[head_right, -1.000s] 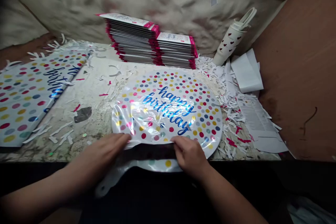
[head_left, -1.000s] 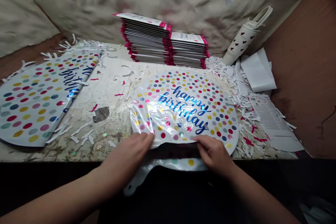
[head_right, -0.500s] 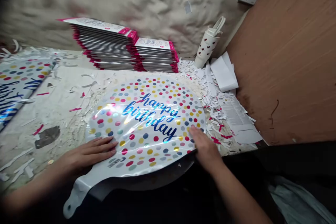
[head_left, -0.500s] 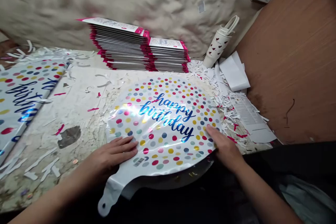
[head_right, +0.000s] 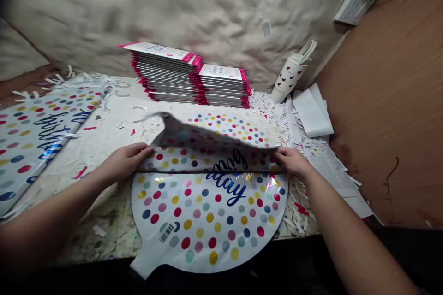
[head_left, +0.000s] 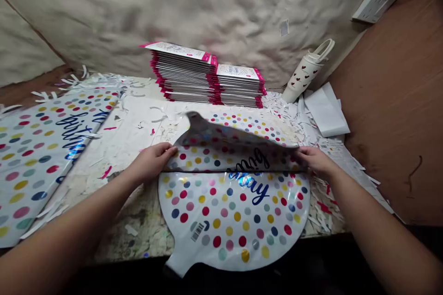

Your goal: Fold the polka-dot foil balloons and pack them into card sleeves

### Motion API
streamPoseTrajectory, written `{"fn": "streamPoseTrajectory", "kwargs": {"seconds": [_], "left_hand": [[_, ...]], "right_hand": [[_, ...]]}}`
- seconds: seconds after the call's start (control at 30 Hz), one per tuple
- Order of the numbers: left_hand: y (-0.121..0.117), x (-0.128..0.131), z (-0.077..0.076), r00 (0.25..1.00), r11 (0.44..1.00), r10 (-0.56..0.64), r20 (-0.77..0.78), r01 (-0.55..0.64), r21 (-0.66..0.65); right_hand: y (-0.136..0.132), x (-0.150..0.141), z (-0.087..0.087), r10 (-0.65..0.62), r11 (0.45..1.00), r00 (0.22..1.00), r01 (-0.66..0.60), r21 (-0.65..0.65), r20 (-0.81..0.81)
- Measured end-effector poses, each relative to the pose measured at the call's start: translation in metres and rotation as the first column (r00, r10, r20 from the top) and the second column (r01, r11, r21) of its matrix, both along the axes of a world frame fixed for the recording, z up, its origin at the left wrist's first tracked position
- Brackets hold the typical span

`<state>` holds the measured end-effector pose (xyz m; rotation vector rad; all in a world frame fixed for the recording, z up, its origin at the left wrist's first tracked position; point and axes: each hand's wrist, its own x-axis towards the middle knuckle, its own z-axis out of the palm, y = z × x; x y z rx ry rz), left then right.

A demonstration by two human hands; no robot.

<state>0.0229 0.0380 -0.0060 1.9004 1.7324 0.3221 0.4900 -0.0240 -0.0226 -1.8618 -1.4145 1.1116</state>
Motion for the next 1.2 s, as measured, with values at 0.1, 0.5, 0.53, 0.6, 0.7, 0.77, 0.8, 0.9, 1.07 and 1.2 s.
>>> {"fn": "streamPoseTrajectory", "kwargs": {"seconds": [0.1,0.5,0.53,0.6,0.7,0.77,0.8,0.9,1.07,1.2], "left_hand": [[0.005,0.012,0.002,0.983,0.991,0.088,-0.161,-0.07,0.114],[-0.077,0.042,-0.042,0.823,0.843,-0.355,-0.443,0.486,0.229],[-0.076,0.042,-0.042,0.824,0.843,-0.362,-0.436,0.489,0.224],[-0.075,0.042,-0.04,0.826,0.841,-0.367,-0.427,0.491,0.228],[-0.076,0.042,-0.039,0.837,0.843,-0.348,-0.423,0.477,0.25],[-0.075,0.041,-0.037,0.837,0.851,-0.344,-0.426,0.47,0.236],[-0.075,0.041,-0.035,0.834,0.857,-0.348,-0.428,0.468,0.216],[-0.073,0.054,-0.024,0.834,0.879,-0.351,-0.426,0.45,0.156],[-0.071,0.121,-0.016,0.845,0.839,-0.374,-0.383,0.484,0.248],[-0.075,0.159,-0.028,0.835,0.865,-0.395,-0.383,0.478,0.152]], "right_hand": [[0.022,-0.008,-0.01,-0.028,1.0,0.998,0.028,0.007,0.058],[0.065,-0.063,0.025,-0.303,0.934,0.765,0.12,0.336,0.569],[0.06,-0.09,0.027,-0.251,0.906,0.748,-0.042,0.421,0.615],[0.042,-0.151,0.022,0.002,0.815,0.764,-0.375,0.442,0.645],[0.011,-0.211,-0.004,0.197,0.736,0.72,-0.557,0.386,0.665],[-0.003,-0.201,-0.021,0.244,0.748,0.706,-0.573,0.334,0.665],[-0.009,-0.182,-0.026,0.207,0.797,0.719,-0.517,0.312,0.664],[-0.027,-0.101,-0.028,-0.036,0.919,0.735,-0.241,0.311,0.677],[-0.064,-0.063,-0.018,-0.021,0.903,0.719,-0.284,0.322,0.694],[-0.065,-0.085,-0.023,-0.065,0.945,0.789,-0.147,0.291,0.61]]}}
